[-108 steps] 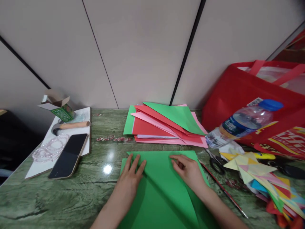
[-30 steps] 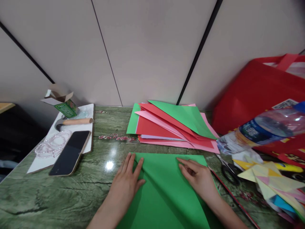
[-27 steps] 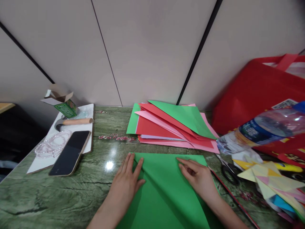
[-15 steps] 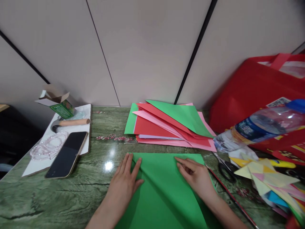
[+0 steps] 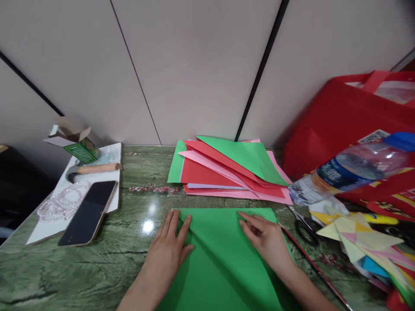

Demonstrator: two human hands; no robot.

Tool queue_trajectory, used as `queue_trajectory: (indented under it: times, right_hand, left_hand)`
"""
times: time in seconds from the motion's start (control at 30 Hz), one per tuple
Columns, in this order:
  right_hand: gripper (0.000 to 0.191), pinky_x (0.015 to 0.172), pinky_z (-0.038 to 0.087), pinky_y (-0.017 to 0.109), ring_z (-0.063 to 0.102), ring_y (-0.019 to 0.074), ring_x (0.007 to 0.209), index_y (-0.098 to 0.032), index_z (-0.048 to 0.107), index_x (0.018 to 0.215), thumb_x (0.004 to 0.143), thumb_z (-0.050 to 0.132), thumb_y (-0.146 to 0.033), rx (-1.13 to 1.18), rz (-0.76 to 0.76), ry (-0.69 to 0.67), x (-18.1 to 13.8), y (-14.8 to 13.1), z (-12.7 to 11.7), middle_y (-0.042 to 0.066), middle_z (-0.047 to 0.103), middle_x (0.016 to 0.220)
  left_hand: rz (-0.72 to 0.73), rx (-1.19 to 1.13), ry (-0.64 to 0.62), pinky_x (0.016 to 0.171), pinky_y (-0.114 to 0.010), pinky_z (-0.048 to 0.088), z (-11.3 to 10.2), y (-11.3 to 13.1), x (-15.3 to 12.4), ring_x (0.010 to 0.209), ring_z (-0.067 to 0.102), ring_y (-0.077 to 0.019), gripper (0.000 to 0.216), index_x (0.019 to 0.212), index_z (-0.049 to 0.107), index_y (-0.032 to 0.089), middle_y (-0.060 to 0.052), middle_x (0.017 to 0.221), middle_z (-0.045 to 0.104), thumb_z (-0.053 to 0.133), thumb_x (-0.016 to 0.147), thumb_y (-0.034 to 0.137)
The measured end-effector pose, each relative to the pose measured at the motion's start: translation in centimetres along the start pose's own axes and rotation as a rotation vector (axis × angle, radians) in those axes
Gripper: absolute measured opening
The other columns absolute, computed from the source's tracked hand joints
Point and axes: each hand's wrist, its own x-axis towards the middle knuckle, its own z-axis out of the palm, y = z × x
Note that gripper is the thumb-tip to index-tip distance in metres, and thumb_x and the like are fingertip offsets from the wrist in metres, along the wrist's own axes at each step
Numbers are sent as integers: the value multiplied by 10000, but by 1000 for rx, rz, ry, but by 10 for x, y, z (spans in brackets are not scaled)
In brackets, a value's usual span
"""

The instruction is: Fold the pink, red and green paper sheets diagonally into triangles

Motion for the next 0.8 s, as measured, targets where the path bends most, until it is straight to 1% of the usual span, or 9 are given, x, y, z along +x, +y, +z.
queue_trajectory:
  times: [0.23, 0.47, 0.57, 0.7, 0.8]
  right_hand:
    - [345, 488, 421, 247, 516, 135, 487, -136, 711, 1030, 881, 474, -337, -12, 4, 1, 1, -2, -1, 14, 573, 570]
    - [348, 508, 428, 252, 531, 140, 513, -141, 710, 1033, 887, 467, -344, -18, 21, -3, 0, -1, 0, 27, 599, 594]
    - [355, 503, 422, 251, 521, 136, 503, -132, 707, 1039, 886, 468, -346, -17, 25, -6, 0, -1, 0, 23, 590, 589]
    - [364, 507, 415, 249, 517, 136, 504, -122, 707, 1036, 885, 467, -350, -15, 30, -12, 0, 0, 0, 19, 578, 583]
    - [366, 514, 417, 252, 525, 139, 511, -123, 708, 1030, 882, 469, -357, -11, 42, -15, 0, 0, 0, 21, 585, 586]
  left_hand:
    - [18, 45, -4, 911, -476, 485, 1, 1, 1, 1257, 432, -356, 514, 1329, 453, 186, -222, 1357, 465, 494, 875, 421]
    - [18, 41, 0, 912, -482, 483, 0, 1, 1, 1265, 423, -355, 511, 1342, 440, 187, -218, 1362, 462, 476, 885, 412]
    - [14, 43, -10, 917, -488, 479, 1, 0, 1, 1271, 413, -357, 525, 1347, 436, 187, -219, 1370, 454, 498, 875, 409]
    - [9, 49, -29, 929, -471, 476, 1, 0, 1, 1273, 415, -345, 522, 1340, 445, 199, -204, 1372, 458, 519, 865, 403]
    - [12, 61, -21, 920, -465, 485, 1, 0, 0, 1260, 434, -346, 526, 1336, 451, 200, -204, 1367, 464, 518, 862, 418]
